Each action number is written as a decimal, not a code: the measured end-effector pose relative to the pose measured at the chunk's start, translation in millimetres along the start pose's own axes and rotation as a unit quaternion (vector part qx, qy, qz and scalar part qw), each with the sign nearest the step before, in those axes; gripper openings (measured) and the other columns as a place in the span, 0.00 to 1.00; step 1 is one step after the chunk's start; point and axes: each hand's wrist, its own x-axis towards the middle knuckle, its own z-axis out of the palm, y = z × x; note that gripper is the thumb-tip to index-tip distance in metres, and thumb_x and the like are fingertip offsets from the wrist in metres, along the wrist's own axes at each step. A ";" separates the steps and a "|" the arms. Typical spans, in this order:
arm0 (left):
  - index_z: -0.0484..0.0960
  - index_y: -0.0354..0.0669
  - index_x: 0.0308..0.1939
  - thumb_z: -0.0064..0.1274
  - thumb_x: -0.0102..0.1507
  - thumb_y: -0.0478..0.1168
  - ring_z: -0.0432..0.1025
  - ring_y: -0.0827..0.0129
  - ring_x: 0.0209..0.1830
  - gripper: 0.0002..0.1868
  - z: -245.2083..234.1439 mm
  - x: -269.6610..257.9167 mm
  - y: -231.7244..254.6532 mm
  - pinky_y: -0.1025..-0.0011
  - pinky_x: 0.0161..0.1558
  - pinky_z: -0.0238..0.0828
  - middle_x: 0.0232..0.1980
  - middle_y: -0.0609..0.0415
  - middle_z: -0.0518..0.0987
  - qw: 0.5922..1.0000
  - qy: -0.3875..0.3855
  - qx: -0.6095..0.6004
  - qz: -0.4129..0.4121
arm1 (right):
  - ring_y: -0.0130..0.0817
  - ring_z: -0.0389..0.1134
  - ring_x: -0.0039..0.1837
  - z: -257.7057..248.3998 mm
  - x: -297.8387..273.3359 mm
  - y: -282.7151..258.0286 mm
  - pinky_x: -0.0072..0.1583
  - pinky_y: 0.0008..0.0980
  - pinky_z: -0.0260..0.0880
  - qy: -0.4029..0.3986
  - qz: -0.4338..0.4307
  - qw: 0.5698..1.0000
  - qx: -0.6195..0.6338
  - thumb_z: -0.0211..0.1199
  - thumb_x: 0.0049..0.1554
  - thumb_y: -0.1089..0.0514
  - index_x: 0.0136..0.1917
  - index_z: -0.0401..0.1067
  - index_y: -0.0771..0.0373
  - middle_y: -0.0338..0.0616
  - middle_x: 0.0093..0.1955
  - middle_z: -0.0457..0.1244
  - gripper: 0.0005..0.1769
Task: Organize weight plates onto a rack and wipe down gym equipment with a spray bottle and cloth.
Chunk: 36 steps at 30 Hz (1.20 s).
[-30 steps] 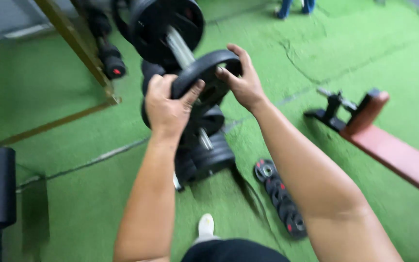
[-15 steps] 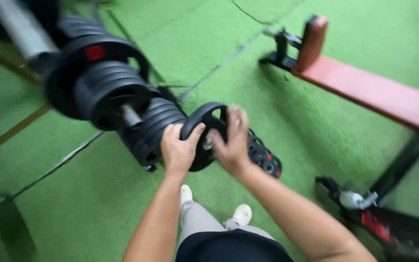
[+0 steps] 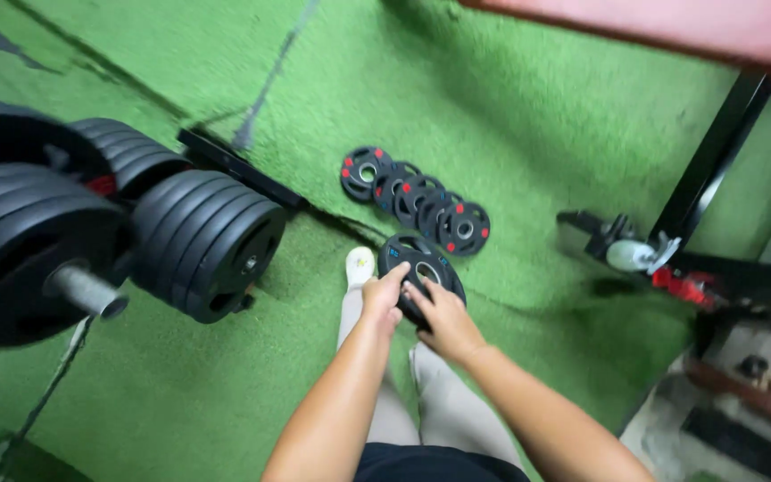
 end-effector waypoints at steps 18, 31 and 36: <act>0.79 0.41 0.46 0.60 0.52 0.36 0.74 0.61 0.31 0.18 -38.1 249.9 52.5 0.61 0.27 0.67 0.37 0.49 0.80 0.982 0.081 0.076 -0.151 | 0.58 0.65 0.65 157.9 242.5 121.3 0.64 0.49 0.66 -0.139 0.069 0.984 0.082 0.62 0.44 0.68 0.68 0.69 0.51 0.56 0.69 0.62 0.38; 0.70 0.30 0.63 0.67 0.44 0.38 0.76 0.57 0.53 0.43 114.3 502.0 74.8 0.59 0.54 0.75 0.58 0.41 0.78 0.982 0.116 0.136 -0.054 | 0.56 0.68 0.60 197.1 433.4 329.5 0.59 0.50 0.69 -0.082 -0.056 0.989 -0.112 0.61 0.46 0.65 0.47 0.71 0.60 0.54 0.55 0.67 0.13; 0.77 0.23 0.55 0.64 0.44 0.36 0.78 0.57 0.42 0.36 141.0 541.7 96.1 0.57 0.43 0.79 0.50 0.40 0.82 0.992 0.122 -0.021 0.031 | 0.58 0.67 0.62 183.9 470.7 325.0 0.63 0.50 0.69 -0.040 0.020 0.999 -0.021 0.61 0.46 0.69 0.62 0.72 0.63 0.54 0.59 0.68 0.28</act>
